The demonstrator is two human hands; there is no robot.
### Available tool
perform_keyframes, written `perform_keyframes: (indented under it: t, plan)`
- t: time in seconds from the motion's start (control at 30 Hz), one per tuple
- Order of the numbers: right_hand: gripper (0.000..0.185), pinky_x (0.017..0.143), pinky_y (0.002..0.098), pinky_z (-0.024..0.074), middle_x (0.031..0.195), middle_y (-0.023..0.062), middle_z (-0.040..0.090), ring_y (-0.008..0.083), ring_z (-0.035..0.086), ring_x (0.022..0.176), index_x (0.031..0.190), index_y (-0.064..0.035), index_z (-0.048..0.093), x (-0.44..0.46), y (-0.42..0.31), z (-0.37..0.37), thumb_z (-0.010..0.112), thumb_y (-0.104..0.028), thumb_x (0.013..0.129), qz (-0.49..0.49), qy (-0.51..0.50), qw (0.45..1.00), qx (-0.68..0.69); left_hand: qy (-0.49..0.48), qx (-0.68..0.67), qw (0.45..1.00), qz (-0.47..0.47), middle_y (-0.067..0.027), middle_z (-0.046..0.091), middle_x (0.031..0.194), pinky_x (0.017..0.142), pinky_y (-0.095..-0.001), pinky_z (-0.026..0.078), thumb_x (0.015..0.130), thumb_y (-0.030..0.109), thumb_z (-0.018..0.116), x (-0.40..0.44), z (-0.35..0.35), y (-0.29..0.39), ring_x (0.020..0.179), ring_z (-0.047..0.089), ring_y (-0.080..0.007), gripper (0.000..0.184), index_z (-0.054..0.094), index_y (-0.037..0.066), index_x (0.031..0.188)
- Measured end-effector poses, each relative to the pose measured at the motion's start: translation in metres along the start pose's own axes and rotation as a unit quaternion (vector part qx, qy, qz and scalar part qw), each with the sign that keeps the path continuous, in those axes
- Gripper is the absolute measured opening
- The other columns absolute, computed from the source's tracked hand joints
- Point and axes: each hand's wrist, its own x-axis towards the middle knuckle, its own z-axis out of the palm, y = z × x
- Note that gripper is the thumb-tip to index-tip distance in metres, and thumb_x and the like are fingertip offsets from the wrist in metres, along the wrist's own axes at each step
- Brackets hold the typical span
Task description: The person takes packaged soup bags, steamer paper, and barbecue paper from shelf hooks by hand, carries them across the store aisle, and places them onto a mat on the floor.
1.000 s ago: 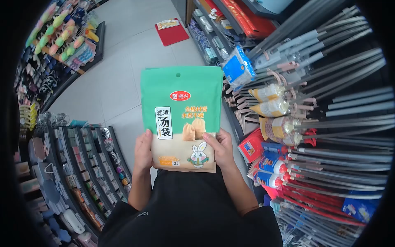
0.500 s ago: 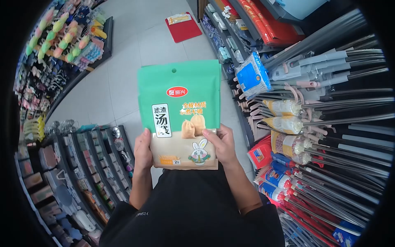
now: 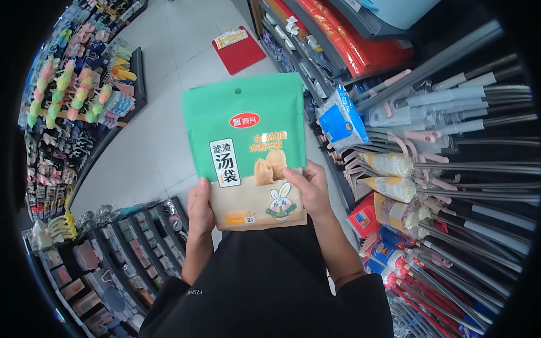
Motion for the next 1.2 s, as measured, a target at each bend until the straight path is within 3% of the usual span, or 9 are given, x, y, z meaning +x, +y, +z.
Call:
perform_keyframes:
  t: [0.27, 0.6, 0.9, 1.2]
  plan:
    - [0.013, 0.06, 0.0196, 0.0427, 0.08, 0.002, 0.064, 0.0031, 0.056, 0.069, 0.093, 0.0031, 0.063, 0.061, -0.004, 0.026, 0.056, -0.007, 0.088, -0.012, 0.096, 0.995, 0.009, -0.026, -0.018, 0.999, -0.044, -0.0086, 0.063, 0.092, 0.071, -0.0255, 0.045, 0.098, 0.035, 0.04, 0.089, -0.013, 0.012, 0.078, 0.057, -0.0104, 0.045, 0.058, -0.006, 0.101]
    - [0.02, 0.059, 0.0192, 0.0426, 0.082, 0.0021, 0.064, 0.0034, 0.056, 0.069, 0.098, 0.0031, 0.063, 0.141, 0.003, 0.101, 0.054, -0.013, 0.092, -0.073, 0.26, 0.963, -0.004, -0.174, -0.001, 0.981, -0.09, -0.0046, 0.063, 0.084, 0.065, -0.0219, 0.044, 0.098, 0.029, 0.044, 0.248, -0.064, 0.081, 0.071, 0.054, -0.0058, 0.037, 0.061, -0.003, 0.095]
    - [0.025, 0.066, 0.0203, 0.0438, 0.09, 0.0034, 0.064, 0.0049, 0.057, 0.076, 0.104, 0.0028, 0.06, 0.148, 0.012, 0.142, 0.049, -0.017, 0.095, -0.127, 0.364, 0.921, 0.049, -0.267, 0.019, 0.956, -0.119, -0.0056, 0.063, 0.085, 0.068, -0.0233, 0.044, 0.097, 0.032, 0.045, 0.296, -0.075, 0.095, 0.074, 0.055, -0.0073, 0.038, 0.061, -0.003, 0.092]
    - [0.023, 0.065, 0.0191, 0.0416, 0.089, 0.0013, 0.063, 0.0032, 0.054, 0.076, 0.103, 0.0019, 0.061, 0.151, 0.017, 0.149, 0.05, -0.016, 0.094, -0.138, 0.38, 0.915, 0.001, -0.288, -0.013, 0.952, -0.098, -0.0041, 0.063, 0.086, 0.068, -0.0221, 0.043, 0.096, 0.032, 0.046, 0.302, -0.081, 0.1, 0.074, 0.054, -0.007, 0.039, 0.059, -0.004, 0.105]
